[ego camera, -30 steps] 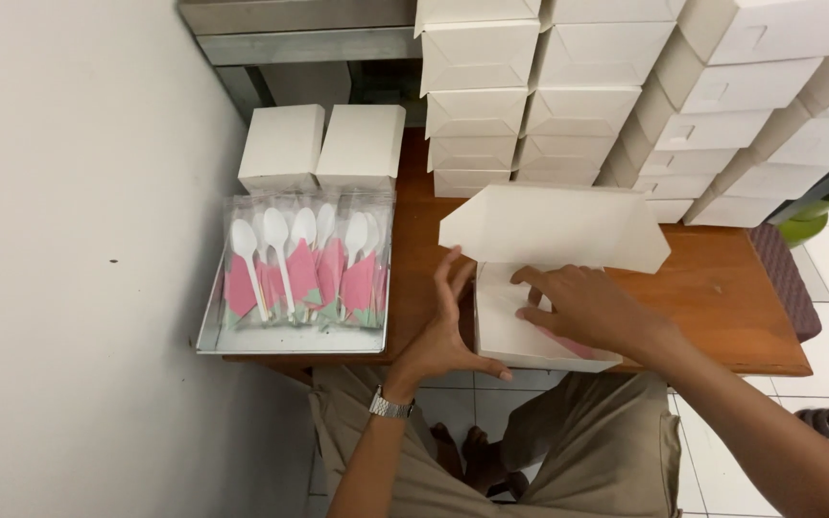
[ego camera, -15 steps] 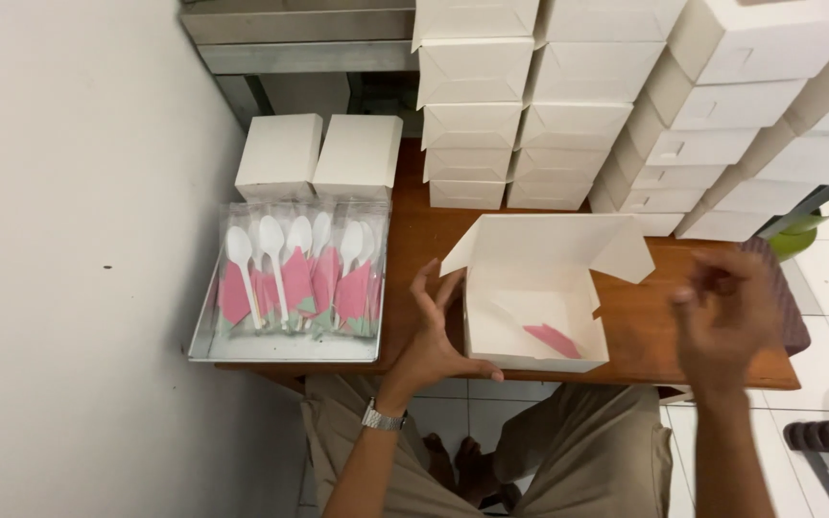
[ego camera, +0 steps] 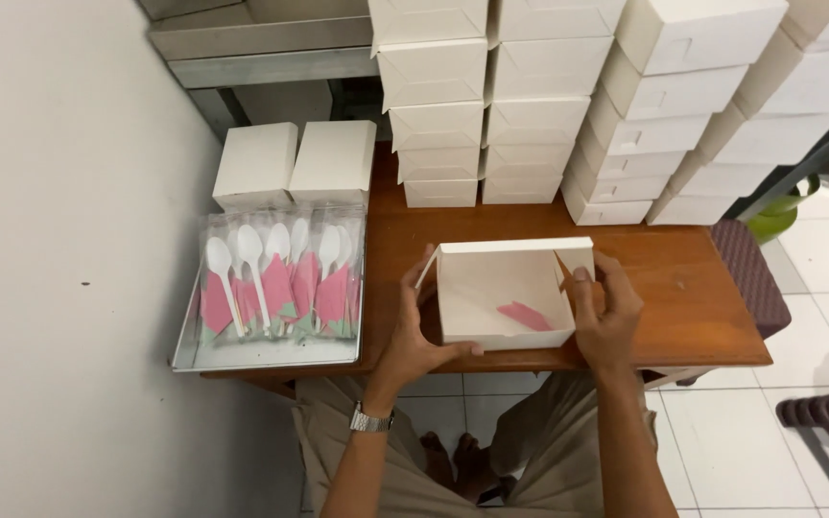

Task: Placing individual wrapped plastic spoons into small white cardboard boxes and stacking the filled boxes.

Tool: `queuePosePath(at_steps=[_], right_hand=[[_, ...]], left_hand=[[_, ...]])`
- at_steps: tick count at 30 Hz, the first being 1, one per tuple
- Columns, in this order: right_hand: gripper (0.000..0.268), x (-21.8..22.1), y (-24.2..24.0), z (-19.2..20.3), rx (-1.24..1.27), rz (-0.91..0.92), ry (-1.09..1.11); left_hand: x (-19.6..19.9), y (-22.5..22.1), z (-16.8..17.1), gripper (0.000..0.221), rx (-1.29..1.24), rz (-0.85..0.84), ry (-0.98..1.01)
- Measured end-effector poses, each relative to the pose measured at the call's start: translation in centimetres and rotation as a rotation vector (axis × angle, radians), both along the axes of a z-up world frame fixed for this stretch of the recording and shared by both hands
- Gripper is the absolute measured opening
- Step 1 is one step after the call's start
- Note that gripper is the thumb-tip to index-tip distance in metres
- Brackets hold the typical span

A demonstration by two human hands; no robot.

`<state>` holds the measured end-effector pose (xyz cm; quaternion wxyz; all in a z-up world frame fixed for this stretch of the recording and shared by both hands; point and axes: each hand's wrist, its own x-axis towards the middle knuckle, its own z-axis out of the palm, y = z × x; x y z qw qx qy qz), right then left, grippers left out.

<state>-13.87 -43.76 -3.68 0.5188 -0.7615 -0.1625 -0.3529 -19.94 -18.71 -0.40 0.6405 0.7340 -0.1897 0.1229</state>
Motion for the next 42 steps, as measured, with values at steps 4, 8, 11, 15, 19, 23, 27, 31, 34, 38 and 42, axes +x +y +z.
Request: queuePosePath(at_steps=[4,8,11,15,19,23,27,31,34,38,42], right_hand=[[0.015,-0.5,0.4,0.1,-0.038,-0.027,0.022],[0.030,-0.6,0.0,-0.4,0.017,0.042,0.064],[0.034,-0.4,-0.3,-1.2,0.037,0.070,0.086],[0.037,1.2,-1.6,-4.4,0.048,0.121,0.082],[0.037,0.6,-1.0,-2.6,0.002,0.151,0.067],[0.035,-0.3,-0.2,-0.4,-0.026,0.173,0.077],[0.036,-0.7,0.1,0.2,-0.009,0.190,0.090],[0.036,-0.9,0.2,0.5,-0.013,0.182,0.127],[0.037,-1.1,0.3,0.5,0.003,0.186,0.153],[0.037,-1.5,0.6,1.1,-0.009,0.163,0.178],[0.039,-1.7,0.5,1.5,-0.088,0.136,0.202]], left_hand=[[0.2,0.5,-1.0,0.114,0.047,0.088,-0.004],[0.4,0.8,-2.6,0.107,0.051,0.143,0.016],[0.0,0.7,-2.1,0.103,0.014,0.151,0.017],[-0.1,0.5,-1.3,0.088,-0.019,0.154,-0.015],[-0.1,0.6,-1.9,0.079,-0.024,0.182,0.046],[0.1,0.6,-1.8,0.055,-0.004,0.249,0.054],[0.2,0.5,-1.6,0.047,-0.012,0.287,0.070],[-0.1,0.2,-0.6,0.043,0.002,0.310,0.058],[-0.4,0.1,-0.2,0.040,0.028,0.345,0.055],[-0.7,-0.3,0.7,0.042,0.035,0.380,0.029],[-1.1,-0.6,1.2,0.042,0.050,0.386,0.016]])
